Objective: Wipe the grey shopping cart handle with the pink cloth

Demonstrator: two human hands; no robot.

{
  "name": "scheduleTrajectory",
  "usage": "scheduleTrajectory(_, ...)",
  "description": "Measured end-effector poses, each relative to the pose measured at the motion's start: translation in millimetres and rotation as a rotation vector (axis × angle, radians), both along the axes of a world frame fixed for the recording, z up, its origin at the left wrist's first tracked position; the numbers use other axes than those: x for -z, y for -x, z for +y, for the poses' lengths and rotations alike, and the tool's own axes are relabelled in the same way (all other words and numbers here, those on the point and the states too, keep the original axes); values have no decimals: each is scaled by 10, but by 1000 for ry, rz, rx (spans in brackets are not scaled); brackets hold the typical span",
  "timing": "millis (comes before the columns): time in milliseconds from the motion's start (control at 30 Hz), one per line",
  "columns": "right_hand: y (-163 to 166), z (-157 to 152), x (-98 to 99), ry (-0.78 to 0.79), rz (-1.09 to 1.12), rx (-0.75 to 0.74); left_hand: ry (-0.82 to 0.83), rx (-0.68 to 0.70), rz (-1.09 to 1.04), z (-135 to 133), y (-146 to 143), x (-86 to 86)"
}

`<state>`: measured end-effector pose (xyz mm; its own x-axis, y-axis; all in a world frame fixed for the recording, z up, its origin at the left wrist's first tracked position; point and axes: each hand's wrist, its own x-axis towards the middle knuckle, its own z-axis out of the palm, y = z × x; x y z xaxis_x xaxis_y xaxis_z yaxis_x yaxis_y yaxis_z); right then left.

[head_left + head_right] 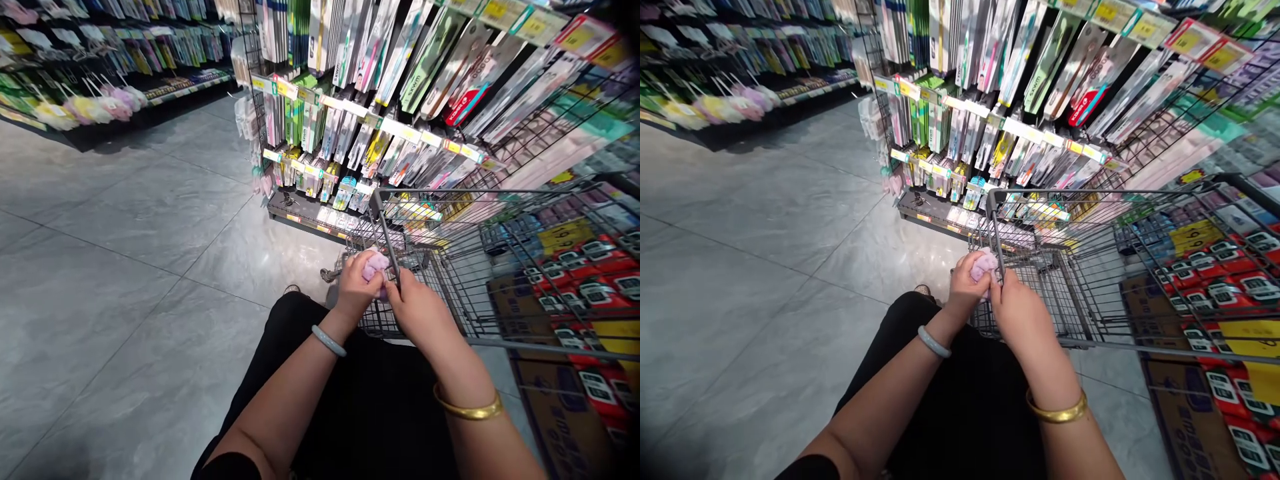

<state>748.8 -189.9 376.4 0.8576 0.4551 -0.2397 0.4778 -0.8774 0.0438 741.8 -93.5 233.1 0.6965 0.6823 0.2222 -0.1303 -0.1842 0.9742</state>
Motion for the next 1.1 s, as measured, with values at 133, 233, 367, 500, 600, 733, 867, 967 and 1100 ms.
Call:
scheduleTrajectory(133, 32, -2, -12, -1, -8, -1, 228, -28, 255, 150, -57, 402)
scheduleTrajectory(233, 45, -7, -5, 10, -18, 23, 309, -3, 259, 137, -72, 460)
scheduleTrajectory(367, 55, -7, -3, -8, -14, 20, 228, 73, -40, 30, -124, 1)
scheduleTrajectory(500, 55, 4, -24, -17, -16, 14, 12, -13, 9, 156, -248, -206)
scheduleTrajectory(600, 61, 13, -35, -32, -10, 21, 110, -41, 161, 330, -298, 61)
scheduleTrajectory(733, 64, 12, -32, -35, -1, 7, 267, -38, 209, 345, -275, 275)
scheduleTrajectory(867, 48, 1, -18, -56, -8, -20, 285, 27, -75, 228, -358, -175)
scheduleTrajectory(967, 38, -4, -5, -69, -25, -28, 79, -3, -139, 328, -560, -496)
scheduleTrajectory(1100, 45, -11, 15, -78, -56, -39, 32, -93, 112, 593, -765, -308)
